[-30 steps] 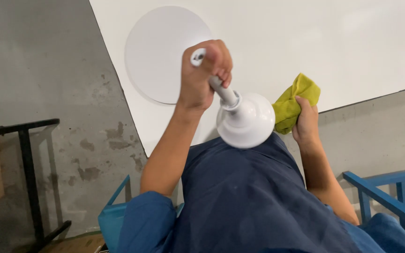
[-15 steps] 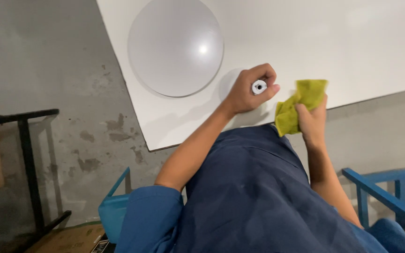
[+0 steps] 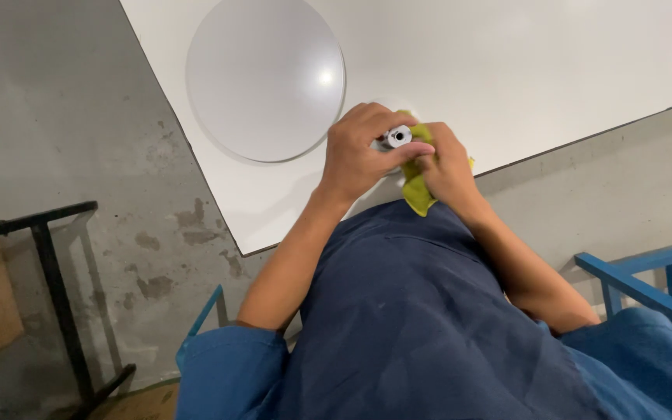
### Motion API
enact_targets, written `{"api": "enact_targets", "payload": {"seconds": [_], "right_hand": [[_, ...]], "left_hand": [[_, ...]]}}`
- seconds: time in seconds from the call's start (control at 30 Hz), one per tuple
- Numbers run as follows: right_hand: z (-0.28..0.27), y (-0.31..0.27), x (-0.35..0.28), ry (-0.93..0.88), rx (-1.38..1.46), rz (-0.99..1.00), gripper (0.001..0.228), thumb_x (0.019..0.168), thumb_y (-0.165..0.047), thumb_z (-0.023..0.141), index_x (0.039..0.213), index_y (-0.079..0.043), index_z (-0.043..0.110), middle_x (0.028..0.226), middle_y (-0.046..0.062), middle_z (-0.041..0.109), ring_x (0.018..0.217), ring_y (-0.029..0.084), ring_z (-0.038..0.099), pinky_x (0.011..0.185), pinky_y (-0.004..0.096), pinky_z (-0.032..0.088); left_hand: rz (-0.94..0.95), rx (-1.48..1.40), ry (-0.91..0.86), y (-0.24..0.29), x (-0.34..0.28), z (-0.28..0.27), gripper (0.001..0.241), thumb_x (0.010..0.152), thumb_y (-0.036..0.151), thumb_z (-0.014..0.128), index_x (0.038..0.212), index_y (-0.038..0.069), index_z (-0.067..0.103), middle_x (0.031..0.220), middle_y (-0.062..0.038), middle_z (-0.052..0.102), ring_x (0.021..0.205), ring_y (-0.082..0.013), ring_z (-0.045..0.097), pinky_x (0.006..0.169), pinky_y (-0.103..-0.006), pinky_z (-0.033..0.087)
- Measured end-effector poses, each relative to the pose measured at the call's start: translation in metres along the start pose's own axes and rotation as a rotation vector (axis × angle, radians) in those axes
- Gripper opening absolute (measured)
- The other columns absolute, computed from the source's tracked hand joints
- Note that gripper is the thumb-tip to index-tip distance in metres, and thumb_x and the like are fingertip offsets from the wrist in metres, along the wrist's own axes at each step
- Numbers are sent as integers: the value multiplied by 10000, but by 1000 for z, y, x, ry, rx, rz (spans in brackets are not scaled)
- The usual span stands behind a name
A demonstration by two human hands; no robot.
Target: Cleaning and assembling a two-piece white cake stand.
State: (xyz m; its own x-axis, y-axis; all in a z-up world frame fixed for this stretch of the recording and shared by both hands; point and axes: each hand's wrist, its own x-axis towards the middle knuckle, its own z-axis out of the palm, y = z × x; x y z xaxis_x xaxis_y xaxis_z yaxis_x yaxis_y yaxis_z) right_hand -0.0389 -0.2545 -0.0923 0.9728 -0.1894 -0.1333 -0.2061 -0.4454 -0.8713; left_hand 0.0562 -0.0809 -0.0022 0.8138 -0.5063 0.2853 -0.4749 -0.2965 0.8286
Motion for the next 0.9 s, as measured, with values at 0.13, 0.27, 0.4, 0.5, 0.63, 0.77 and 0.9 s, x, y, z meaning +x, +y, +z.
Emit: {"api": "enact_targets", "payload": {"seconds": [0.13,0.27,0.4,0.5,0.63,0.77,0.9], "right_hand": [[11,12,19,57,-204,-229,383,832,31,600,1212,-18,598,1099,203,650,1013,361,636,865,425,522],[5,-3,51,-73,-52,-137,352,893,-5,640,1241,-38,672,1055,168,684,932,331,669,812,400,529],[-8,-34,66,-197,98,134,461,818,-3,624,1272,-71,578,932,149,683,875,322,675,764,371,529],[16,5,54,-7,-23,-338,248,935,13,650,1180,-18,674,1065,163,690,965,347,669,846,404,535],[18,-1,6,110,-185,-354,335,840,4,667,1174,-6,656,1054,187,655,968,391,641,817,434,510],[8,-8,-25,-5,-262,-170,189,942,-117,723,1113,-40,701,1014,156,696,931,354,673,814,433,521],[1,18,-41,42,91,169,258,982,-106,610,1226,-33,651,1038,103,722,956,219,695,852,335,545]], "left_hand": [[140,92,7,-13,-4,-2,329,880,415,850,1070,160,765,982,10,774,820,-121,726,697,-266,593],[138,147,-101,-11,-3,-11,363,865,406,843,1104,139,783,976,-7,797,753,-144,709,652,-294,561],[188,178,-131,-9,-1,-18,393,852,387,846,1134,123,777,930,-34,783,728,-162,691,655,-310,551],[87,141,-107,-4,-2,-19,378,864,356,857,1136,107,771,817,-42,738,695,-153,675,639,-305,545],[15,180,-78,-1,-10,-14,334,861,330,866,1093,109,771,737,-41,694,673,-160,654,606,-307,523],[84,172,-37,-8,-10,-11,353,885,320,846,1141,98,747,832,-25,726,719,-147,659,638,-294,537],[69,149,-115,-9,-4,-18,394,852,383,860,1121,109,773,794,-34,719,683,-155,656,609,-300,532]]}}
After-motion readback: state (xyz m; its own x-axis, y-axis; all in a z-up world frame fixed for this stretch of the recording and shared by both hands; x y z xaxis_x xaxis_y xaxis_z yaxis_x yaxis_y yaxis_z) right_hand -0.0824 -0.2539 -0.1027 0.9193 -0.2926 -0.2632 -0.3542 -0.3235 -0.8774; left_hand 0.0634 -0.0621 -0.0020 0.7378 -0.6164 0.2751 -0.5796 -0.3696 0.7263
